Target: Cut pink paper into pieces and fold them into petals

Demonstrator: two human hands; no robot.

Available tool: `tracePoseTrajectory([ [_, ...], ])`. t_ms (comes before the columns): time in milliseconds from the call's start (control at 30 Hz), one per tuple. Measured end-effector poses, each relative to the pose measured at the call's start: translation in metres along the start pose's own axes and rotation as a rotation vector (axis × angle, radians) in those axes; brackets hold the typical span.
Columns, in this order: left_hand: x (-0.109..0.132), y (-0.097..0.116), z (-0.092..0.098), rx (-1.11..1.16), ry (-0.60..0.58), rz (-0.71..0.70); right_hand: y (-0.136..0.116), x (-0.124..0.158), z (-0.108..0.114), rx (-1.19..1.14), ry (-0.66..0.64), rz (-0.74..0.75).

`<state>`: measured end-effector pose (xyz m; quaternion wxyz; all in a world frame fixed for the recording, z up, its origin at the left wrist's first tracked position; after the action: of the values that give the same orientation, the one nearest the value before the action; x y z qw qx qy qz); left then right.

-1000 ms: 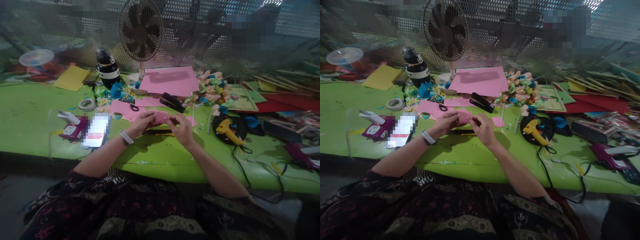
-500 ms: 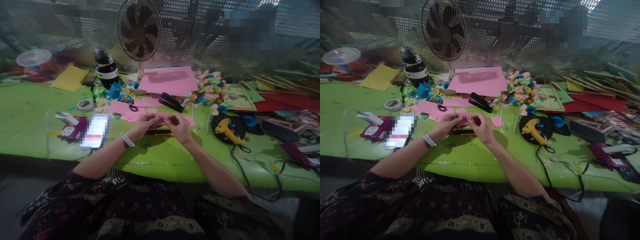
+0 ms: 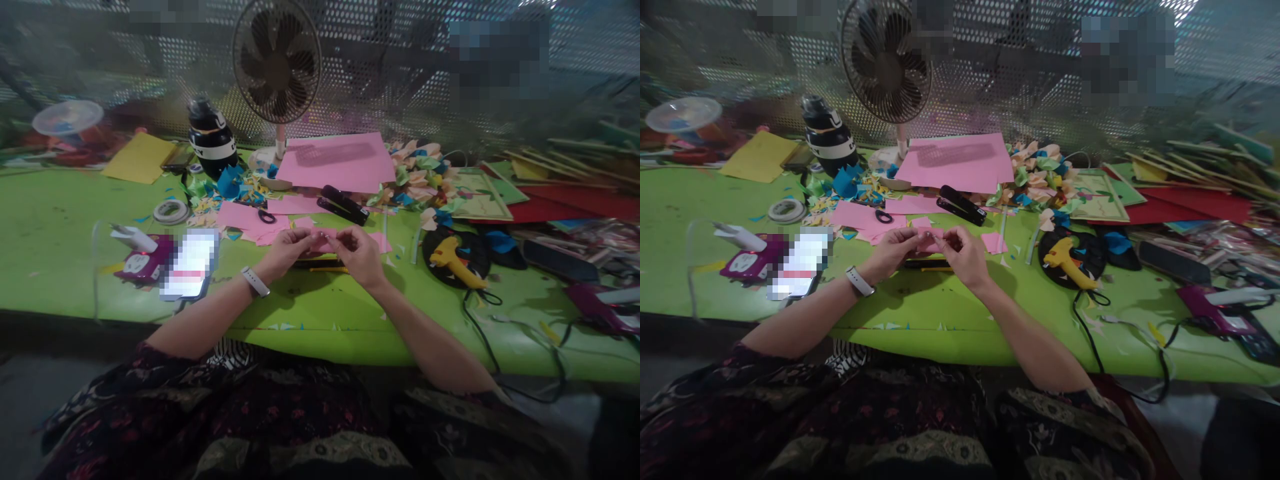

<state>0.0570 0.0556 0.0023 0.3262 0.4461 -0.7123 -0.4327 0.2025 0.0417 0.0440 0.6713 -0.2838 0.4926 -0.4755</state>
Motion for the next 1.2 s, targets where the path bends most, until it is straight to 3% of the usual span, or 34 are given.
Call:
tracePoseTrajectory([
  [267,-0.001,0.001,0.003,-0.032,0.036,-0.029,0.001,0.0,0.003,0.025,0.024,-0.014],
  [433,0.0,0.004,0.003,-0.043,0.061,-0.052,0.004,-0.001,0.001,-0.111,0.009,-0.073],
  [867,0.003,0.012,-0.004,-0.1,0.039,-0.081,0.005,-0.004,-0.004,-0.181,-0.059,-0.081],
  [1200,0.0,0.006,-0.002,-0.023,0.016,-0.077,0.007,-0.005,-0.002,-0.215,-0.021,-0.043],
])
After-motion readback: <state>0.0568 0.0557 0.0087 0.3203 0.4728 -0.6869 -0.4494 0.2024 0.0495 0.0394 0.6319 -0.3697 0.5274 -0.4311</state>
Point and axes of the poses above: each hand's wrist, its own x-axis away from the middle knuckle, its own z-axis out of the back of the hand, y = z × x, the point moved 9 cm from there along -x, towards the middle knuckle, and after that the axes turned 1 degree about z, right-handed, at the moved point
